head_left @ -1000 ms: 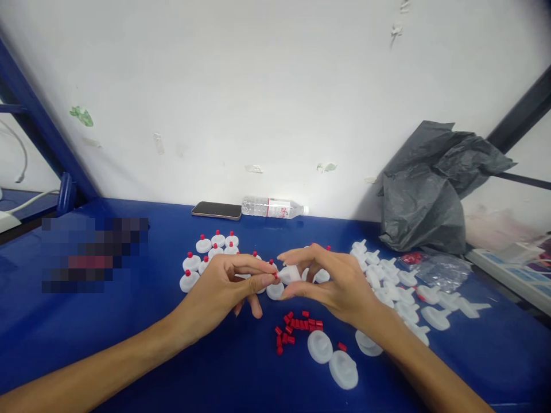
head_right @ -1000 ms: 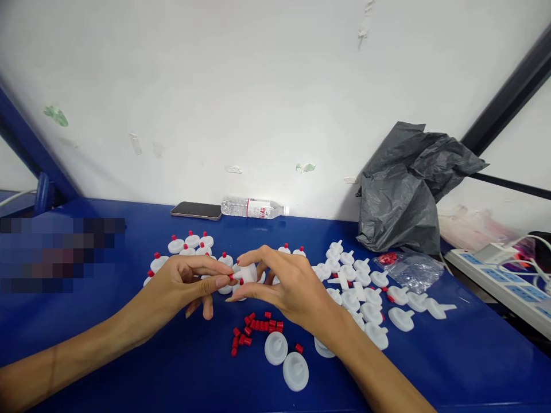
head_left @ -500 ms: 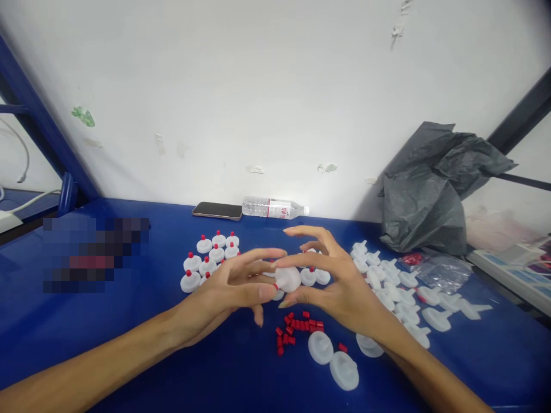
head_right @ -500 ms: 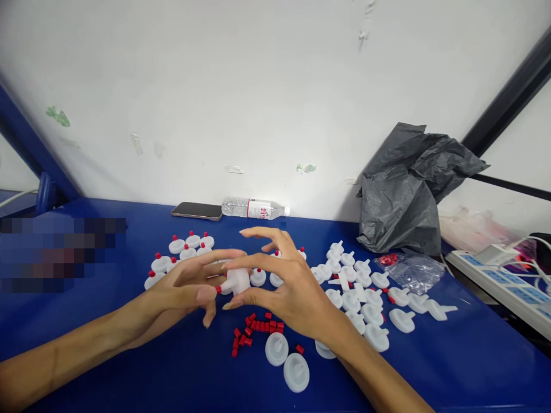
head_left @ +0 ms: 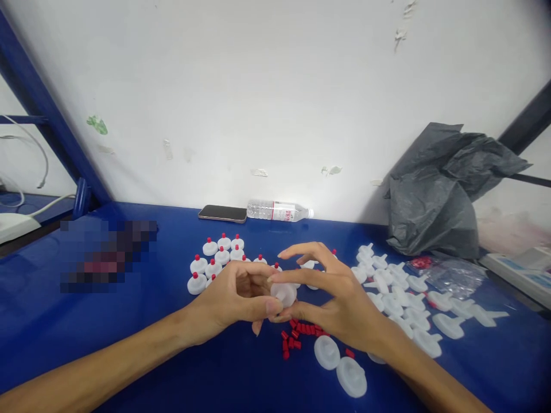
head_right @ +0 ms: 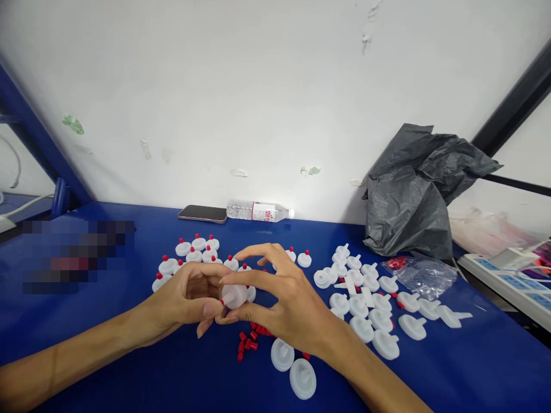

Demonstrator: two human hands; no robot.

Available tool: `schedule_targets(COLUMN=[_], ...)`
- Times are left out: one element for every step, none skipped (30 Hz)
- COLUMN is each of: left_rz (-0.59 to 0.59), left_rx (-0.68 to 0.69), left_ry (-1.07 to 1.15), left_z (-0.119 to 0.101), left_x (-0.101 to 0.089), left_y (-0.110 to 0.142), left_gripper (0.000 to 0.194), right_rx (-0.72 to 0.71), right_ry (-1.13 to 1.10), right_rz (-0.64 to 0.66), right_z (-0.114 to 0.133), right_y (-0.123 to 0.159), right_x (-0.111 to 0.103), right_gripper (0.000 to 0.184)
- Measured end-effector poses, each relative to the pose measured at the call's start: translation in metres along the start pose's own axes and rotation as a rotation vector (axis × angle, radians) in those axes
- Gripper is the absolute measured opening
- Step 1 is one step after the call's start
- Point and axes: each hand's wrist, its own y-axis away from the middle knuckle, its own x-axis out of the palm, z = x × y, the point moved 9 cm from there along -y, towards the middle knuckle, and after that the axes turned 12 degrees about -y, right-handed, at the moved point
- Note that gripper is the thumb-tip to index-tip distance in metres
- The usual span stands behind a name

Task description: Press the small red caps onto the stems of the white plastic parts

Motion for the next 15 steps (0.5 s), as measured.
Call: schedule_targets(left_rz=[-0.017, -0.043, -0.068, -0.094, -0.116, -0.133, -0.148, -0.160, -0.170, -0.182, -0.190, -0.190, -0.179, -0.161, -0.146], left_rx=[0.001, 0.005, 0.013, 0.023, 0.028, 0.031, 0.030, 0.025, 0.015, 0.004, -0.006, -0.020, -0.039, -0.060, -0.078], left_ry=[-0.012, -0.023, -0.035, -0.046, -0.062, -0.081, -0.098, -0.112, -0.122, -0.128, -0.140, -0.164, -0.207, -0.270, -0.350], left_z=[0.000, -0.001, -0.003, -0.004, -0.004, -0.004, -0.004, -0.003, -0.002, 0.000, 0.001, 0.002, 0.003, 0.004, 0.004], left_x=[-0.001, -0.003, -0.005, -0.007, -0.009, -0.010, -0.012, -0.013, -0.015, -0.016, -0.017, -0.017, -0.015, -0.013, -0.010], left_y=[0.000, -0.001, -0.001, -0.001, -0.002, -0.002, -0.002, -0.002, -0.002, -0.002, -0.002, -0.001, 0.000, 0.000, 0.001], left_gripper=[0.040, 0.039, 0.039, 0.040, 0.041, 0.043, 0.044, 0.046, 0.048, 0.049, 0.050, 0.048, 0.046, 0.043, 0.040], right_rx=[-0.003, -0.009, -0.015, -0.026, -0.038, -0.049, -0.056, -0.055, -0.045, -0.019, 0.017, 0.058, 0.102, 0.146, 0.184], right_ry=[0.015, 0.023, 0.022, 0.013, 0.002, -0.005, -0.003, 0.008, 0.029, 0.057, 0.088, 0.120, 0.156, 0.197, 0.240], right_rz=[0.010, 0.024, 0.038, 0.045, 0.045, 0.039, 0.022, -0.012, -0.064, -0.127, -0.199, -0.266, -0.313, -0.333, -0.325], right_z=[0.001, 0.002, 0.003, 0.004, 0.005, 0.006, 0.007, 0.006, 0.005, 0.002, -0.002, -0.007, -0.012, -0.018, -0.024], right_y=[0.000, 0.000, 0.000, 0.000, 0.000, 0.000, 0.000, 0.000, -0.001, -0.001, -0.001, 0.000, 0.001, 0.001, 0.001], right_x=[0.001, 0.002, 0.004, 0.005, 0.005, 0.005, 0.003, -0.001, -0.007, -0.015, -0.024, -0.033, -0.040, -0.045, -0.048], right_gripper=[0.032, 0.031, 0.030, 0.028, 0.024, 0.021, 0.018, 0.015, 0.013, 0.011, 0.010, 0.009, 0.009, 0.009, 0.010])
